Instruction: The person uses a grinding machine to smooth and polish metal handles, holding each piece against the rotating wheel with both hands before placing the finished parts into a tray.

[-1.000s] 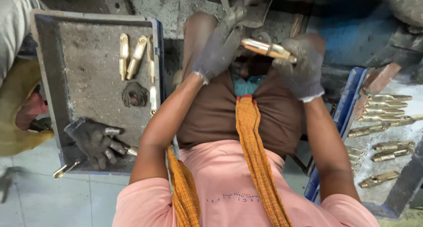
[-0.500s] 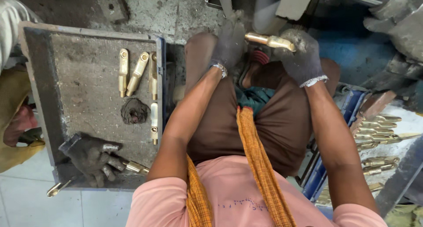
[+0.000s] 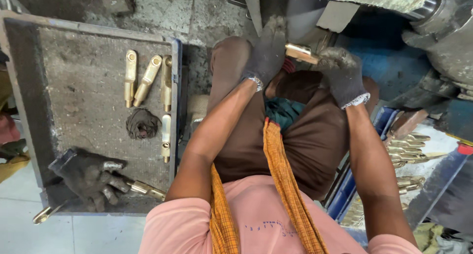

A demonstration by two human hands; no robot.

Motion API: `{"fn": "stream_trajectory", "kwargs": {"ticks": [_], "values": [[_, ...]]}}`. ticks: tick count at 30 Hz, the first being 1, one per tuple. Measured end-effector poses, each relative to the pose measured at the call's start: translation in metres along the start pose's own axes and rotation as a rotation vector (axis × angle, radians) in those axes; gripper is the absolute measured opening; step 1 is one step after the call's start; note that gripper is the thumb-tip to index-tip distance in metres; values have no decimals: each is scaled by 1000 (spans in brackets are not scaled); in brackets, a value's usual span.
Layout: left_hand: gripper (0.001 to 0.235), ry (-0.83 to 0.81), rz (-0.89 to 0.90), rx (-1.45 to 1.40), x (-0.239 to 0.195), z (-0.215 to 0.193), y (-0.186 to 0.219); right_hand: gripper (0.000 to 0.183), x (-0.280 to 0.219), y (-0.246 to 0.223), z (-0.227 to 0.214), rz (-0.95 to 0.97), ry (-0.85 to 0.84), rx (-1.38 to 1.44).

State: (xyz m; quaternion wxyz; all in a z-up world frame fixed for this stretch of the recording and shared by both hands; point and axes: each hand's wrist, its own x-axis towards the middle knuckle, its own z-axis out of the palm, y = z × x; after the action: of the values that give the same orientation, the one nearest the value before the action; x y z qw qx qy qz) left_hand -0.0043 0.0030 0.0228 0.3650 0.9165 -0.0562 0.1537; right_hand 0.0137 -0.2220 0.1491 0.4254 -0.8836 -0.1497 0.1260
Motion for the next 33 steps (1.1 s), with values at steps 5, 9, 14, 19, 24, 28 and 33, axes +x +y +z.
{"fn": "stream_trajectory", "kwargs": {"ticks": [5, 9, 14, 19, 24, 28, 33], "values": [[34, -162, -207, -69, 3, -31, -6, 24, 21, 26, 14, -499, -118, -678], [23, -96, -401, -314, 5, -41, -15, 19, 41, 18, 27, -387, -282, -882], [33, -79, -145, 30, 3, -35, 2, 8, 19, -12, 5, -402, -216, -749], [29, -166, -126, 124, 15, -28, 15, 14, 9, -11, -8, -175, -229, -588], [38, -293, -404, -266, 17, -42, 4, 36, 20, 6, 1, -514, -90, -612], [27, -209, -377, -57, 17, -52, -3, 27, 35, -13, 10, -362, -222, -529], [47, -20, -761, -624, 25, -88, 5, 29, 28, -65, 22, 392, -392, 149]]}}
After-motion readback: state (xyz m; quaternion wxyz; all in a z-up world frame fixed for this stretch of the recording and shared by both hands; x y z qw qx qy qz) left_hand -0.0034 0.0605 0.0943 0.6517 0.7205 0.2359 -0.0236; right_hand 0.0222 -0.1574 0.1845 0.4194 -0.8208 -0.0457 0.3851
